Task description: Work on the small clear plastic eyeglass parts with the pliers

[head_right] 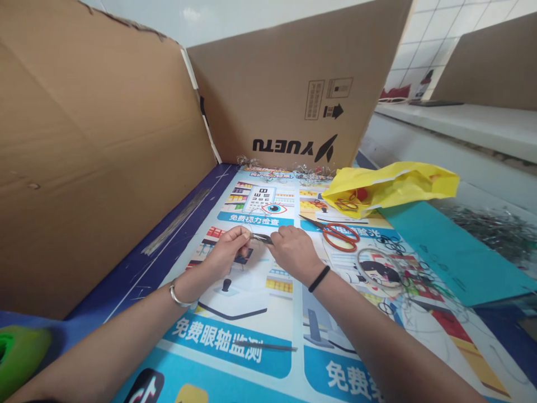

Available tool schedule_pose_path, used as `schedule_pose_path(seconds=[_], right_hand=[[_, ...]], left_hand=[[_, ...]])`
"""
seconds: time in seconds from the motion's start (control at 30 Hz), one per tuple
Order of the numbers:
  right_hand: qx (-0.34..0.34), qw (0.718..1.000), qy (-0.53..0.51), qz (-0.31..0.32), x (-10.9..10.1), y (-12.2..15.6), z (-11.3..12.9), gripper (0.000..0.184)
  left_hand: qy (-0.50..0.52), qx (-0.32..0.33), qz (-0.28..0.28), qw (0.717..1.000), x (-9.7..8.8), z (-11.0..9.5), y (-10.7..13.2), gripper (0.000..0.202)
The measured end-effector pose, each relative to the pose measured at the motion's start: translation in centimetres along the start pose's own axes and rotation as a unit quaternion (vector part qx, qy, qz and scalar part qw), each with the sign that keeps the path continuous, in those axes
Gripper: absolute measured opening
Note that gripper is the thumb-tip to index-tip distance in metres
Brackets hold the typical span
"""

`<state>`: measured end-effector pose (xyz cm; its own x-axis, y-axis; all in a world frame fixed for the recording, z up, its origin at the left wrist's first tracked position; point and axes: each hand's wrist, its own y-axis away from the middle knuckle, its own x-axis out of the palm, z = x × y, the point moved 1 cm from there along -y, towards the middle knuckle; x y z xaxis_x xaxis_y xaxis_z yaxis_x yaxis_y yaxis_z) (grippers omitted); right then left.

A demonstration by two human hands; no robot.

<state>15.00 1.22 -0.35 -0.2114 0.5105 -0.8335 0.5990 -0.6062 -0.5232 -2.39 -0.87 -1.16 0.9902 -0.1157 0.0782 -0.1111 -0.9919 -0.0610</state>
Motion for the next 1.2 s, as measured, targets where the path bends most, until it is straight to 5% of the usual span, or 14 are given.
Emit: schedule_pose_path(seconds=[0.87,1.2], right_hand=[[-0.029,0.999,-0.012,0.025,-0.2,-0.31,-0.5,0.022],[0.017,1.0,0.002,0.002,-0.45,-0.29,0.27,0.026]], left_hand=[[0.019,0.005,-0.022,1.0,0.32,0.31,0.18,0.013],[0.073,-0.008,-0.03,0.997,0.67,-0.22,0.24,0.015]])
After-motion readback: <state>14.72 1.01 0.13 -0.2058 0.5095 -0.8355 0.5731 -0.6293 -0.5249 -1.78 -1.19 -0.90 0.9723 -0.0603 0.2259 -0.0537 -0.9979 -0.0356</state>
